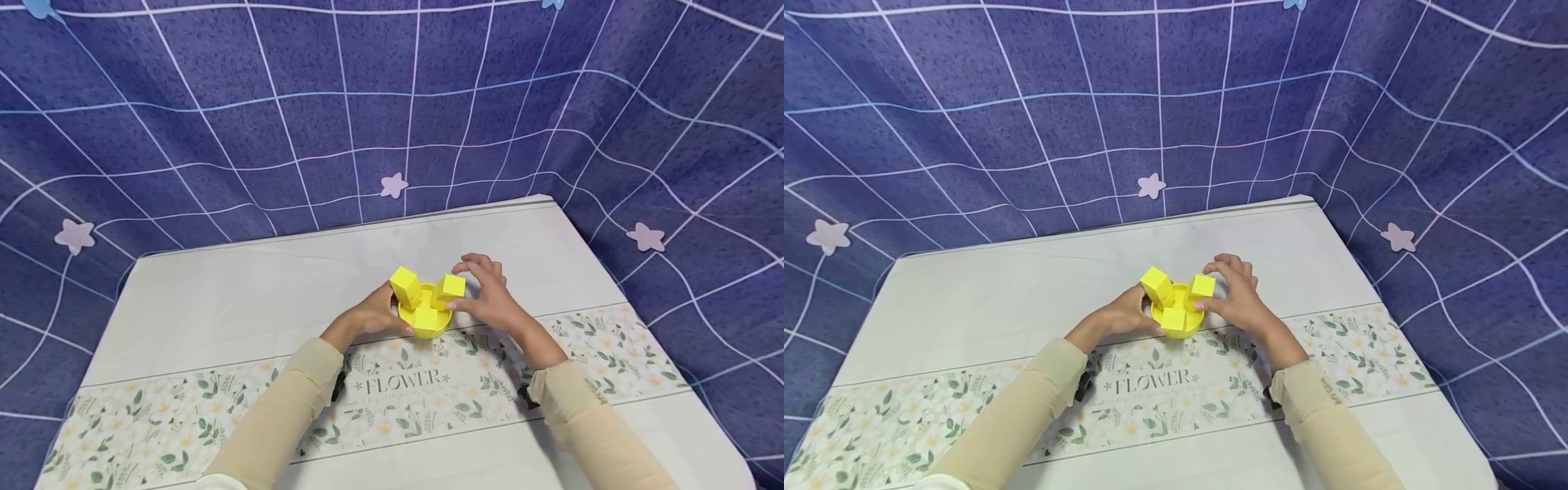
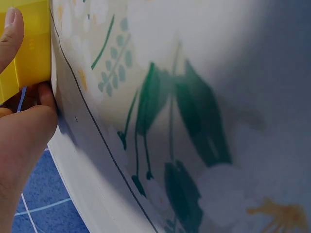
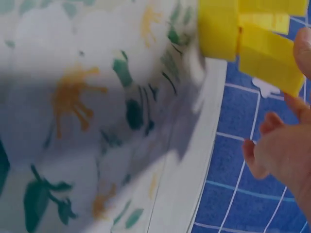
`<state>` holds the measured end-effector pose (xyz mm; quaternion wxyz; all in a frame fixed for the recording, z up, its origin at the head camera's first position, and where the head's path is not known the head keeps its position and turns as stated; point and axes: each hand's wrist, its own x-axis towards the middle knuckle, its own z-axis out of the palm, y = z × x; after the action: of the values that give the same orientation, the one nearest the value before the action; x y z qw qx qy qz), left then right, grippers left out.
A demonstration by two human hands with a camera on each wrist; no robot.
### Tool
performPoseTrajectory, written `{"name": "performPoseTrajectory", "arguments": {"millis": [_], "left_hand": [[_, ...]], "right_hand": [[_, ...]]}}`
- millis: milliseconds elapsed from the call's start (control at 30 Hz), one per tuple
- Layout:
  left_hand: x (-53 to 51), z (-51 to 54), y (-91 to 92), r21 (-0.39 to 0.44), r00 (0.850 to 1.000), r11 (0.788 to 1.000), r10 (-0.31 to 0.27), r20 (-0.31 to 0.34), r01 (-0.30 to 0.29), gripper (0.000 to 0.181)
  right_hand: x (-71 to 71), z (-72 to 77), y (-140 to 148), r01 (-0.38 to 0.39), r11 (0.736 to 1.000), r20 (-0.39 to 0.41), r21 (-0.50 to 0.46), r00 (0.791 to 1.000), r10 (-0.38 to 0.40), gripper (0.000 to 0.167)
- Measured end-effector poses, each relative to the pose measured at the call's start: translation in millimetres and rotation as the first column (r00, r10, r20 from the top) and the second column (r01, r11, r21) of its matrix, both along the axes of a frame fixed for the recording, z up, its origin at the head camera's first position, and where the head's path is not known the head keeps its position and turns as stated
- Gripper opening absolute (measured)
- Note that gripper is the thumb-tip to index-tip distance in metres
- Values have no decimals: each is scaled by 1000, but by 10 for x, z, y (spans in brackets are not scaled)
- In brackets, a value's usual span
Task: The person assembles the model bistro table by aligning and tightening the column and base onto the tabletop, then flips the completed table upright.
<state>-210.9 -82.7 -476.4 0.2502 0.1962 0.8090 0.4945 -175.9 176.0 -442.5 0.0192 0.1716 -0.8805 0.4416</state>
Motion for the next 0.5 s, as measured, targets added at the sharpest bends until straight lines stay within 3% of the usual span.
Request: {"name": "performPoseTrajectory", "arguments": {"millis": [100,233,333,500], "left_hand": [[3,1,2,5,1000,1000,2,3,-2,85],[0,9,7,-1,1000,1000,-8,0,8,84],[-1,11,5,-7,1000,1000,-12,-5,12,85],[3,8,6,-3,1000,1000,-9,-2,9,86]], "right_hand": [[-6,39,83,-111,994,3,9,994,111,56],[-27,118,127,-197,980,33,23,980,196,48],[-39,136,91,-182,983,52,30,982,181,42],[-50,73,-38,-89,995,44,35,995,88,41]]}}
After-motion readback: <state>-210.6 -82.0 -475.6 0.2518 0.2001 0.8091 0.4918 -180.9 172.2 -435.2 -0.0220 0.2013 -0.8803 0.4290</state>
